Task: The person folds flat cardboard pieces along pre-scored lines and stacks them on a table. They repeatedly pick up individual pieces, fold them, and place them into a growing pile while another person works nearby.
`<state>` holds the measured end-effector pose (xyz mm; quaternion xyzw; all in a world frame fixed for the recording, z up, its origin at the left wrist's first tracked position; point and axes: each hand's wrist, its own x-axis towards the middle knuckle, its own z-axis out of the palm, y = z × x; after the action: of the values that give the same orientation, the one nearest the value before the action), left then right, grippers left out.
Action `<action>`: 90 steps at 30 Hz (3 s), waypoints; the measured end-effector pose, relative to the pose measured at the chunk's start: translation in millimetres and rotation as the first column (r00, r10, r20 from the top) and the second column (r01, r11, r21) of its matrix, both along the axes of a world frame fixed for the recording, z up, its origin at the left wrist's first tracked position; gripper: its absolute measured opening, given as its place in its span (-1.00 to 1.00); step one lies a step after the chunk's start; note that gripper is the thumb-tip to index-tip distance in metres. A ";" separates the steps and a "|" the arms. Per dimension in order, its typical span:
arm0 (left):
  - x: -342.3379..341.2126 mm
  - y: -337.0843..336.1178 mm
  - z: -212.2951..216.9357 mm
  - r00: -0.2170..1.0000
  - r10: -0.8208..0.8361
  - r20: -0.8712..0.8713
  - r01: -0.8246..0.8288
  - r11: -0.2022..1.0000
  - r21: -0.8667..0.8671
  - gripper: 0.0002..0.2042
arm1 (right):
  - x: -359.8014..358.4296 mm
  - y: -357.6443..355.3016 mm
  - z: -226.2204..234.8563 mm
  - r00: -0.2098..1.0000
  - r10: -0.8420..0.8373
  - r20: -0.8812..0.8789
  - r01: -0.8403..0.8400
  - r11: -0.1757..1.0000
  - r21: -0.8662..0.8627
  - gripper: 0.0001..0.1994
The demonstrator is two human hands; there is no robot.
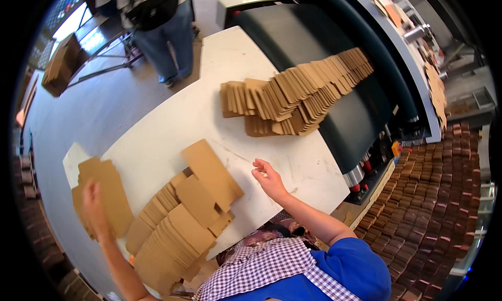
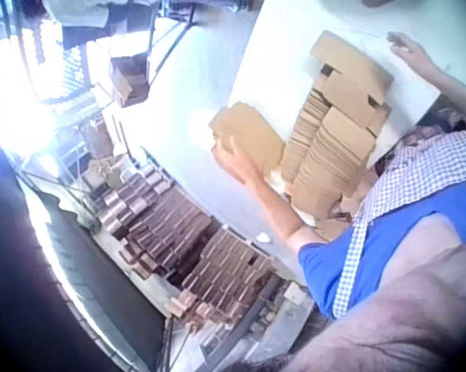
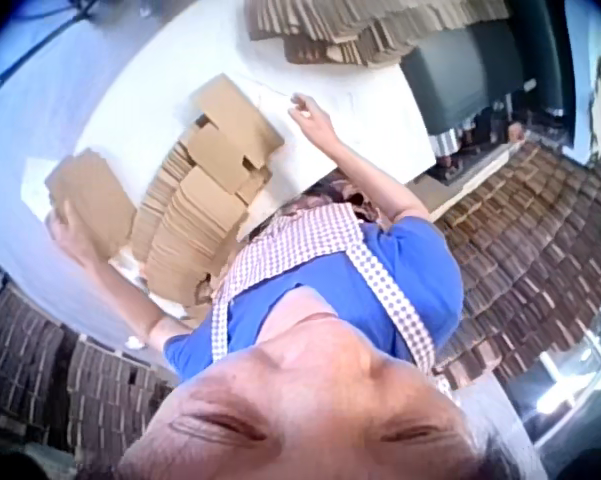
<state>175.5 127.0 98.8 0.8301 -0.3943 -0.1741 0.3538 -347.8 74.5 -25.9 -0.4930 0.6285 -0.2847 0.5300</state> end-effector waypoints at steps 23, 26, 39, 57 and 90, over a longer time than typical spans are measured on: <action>-418.6 -244.4 -123.6 0.171 -0.077 -0.982 0.354 0.935 -0.011 -0.43 | -312.6 -260.5 29.3 0.816 -0.403 -0.413 0.010 0.726 -0.688 -0.54; -461.0 -242.0 -69.6 0.349 -0.041 -0.936 0.275 0.960 0.061 -0.43 | -320.5 -287.8 22.7 0.744 -0.324 -0.584 -0.109 0.804 -0.585 -0.49; -566.8 -301.2 -76.7 0.306 -0.155 -0.939 0.357 0.933 -0.038 -0.53 | -321.6 -314.7 59.6 0.847 -0.214 -0.486 0.007 0.919 -0.393 -0.51; -519.4 -195.4 -136.4 0.341 0.191 -0.921 -0.433 0.901 0.026 -0.63 | -263.0 -292.6 43.1 0.667 0.067 -0.742 -0.234 0.964 -0.123 -0.27; -425.3 -36.4 -53.7 0.738 -0.612 -0.283 0.627 0.777 -0.046 -0.21 | -222.8 -70.4 11.4 0.946 0.253 0.203 -0.229 0.964 -0.135 -0.32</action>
<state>-249.8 90.6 45.1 0.6269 -0.5886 -0.4083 0.3062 -570.5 4.1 -14.5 -0.5605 0.4847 -0.3042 0.5987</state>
